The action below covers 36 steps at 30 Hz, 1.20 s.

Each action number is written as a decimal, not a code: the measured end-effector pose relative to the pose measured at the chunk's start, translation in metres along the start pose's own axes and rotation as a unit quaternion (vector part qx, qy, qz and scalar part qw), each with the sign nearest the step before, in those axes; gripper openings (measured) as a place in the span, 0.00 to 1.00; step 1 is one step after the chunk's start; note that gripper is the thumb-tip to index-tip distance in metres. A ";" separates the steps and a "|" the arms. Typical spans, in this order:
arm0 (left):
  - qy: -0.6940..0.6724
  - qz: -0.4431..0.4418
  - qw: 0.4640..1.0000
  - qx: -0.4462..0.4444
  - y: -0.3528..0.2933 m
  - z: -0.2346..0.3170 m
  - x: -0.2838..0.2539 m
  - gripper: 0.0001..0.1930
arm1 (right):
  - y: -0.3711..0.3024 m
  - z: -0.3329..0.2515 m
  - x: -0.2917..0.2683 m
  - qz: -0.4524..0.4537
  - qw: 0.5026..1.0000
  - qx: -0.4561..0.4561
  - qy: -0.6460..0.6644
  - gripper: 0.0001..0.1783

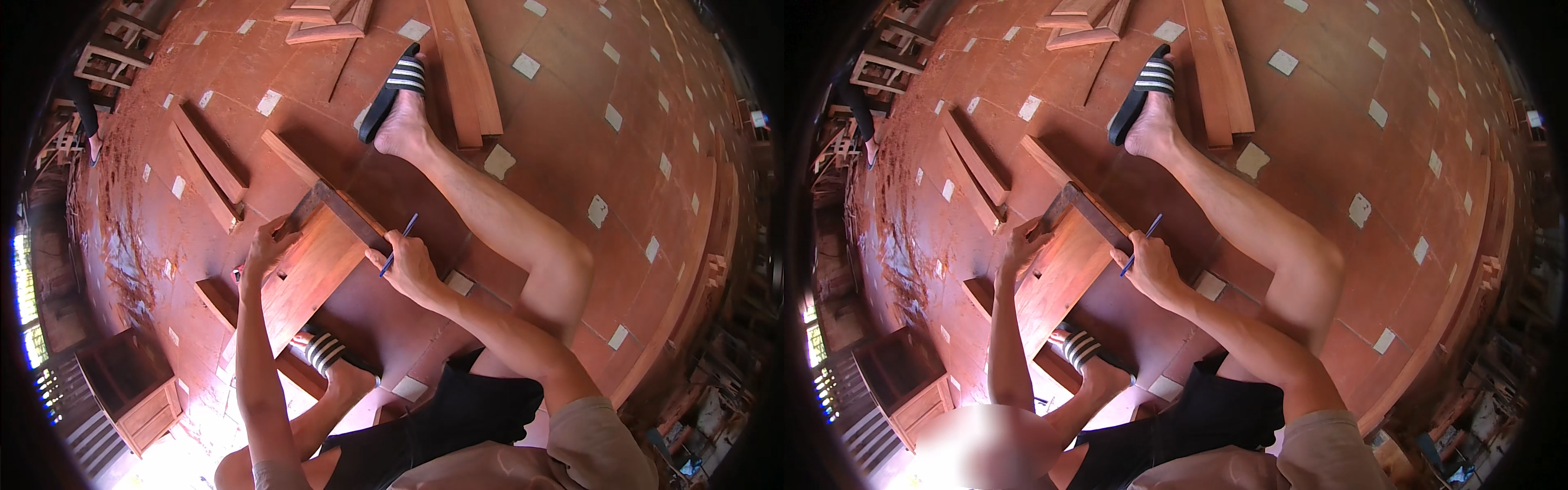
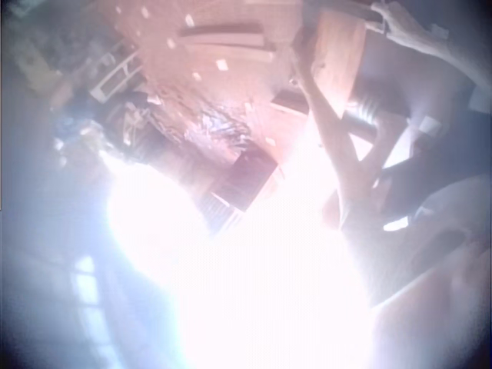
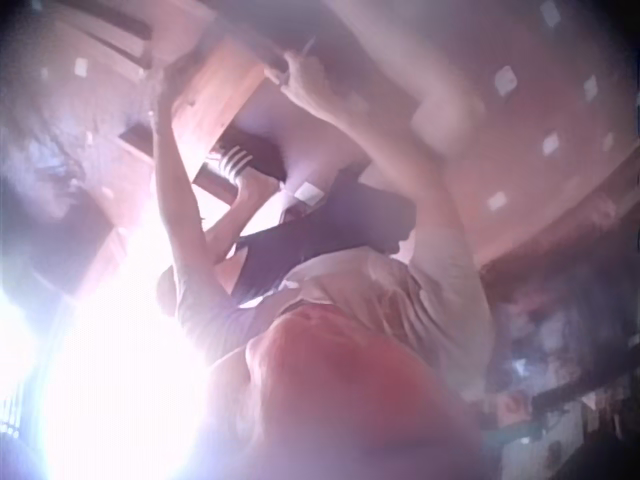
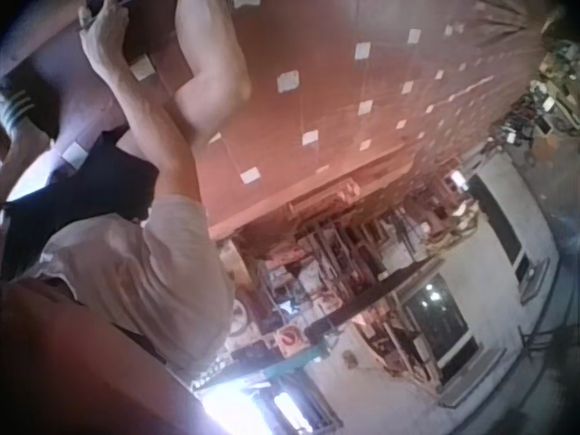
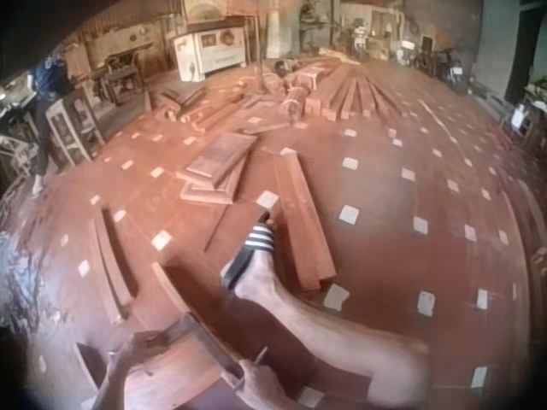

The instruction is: The person sits on the floor and uses a tape measure, pencil, and set square to measure and mark several wooden planks. They repeatedly align the tools, draw lines, and write numbers on the wood surfaces.

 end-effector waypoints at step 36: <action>-0.111 -0.092 0.989 -0.026 0.006 -0.008 0.009 0.30 | 0.059 0.024 -0.056 0.108 0.971 -0.038 0.211 0.20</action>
Point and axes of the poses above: each hand's wrist, its own y-axis towards the middle knuckle, its own x-axis out of the palm, z = x × y, the point moved 4 cm from there along y, towards the middle knuckle, and after that the axes turned 3 degrees about z, right-handed, at the moved point
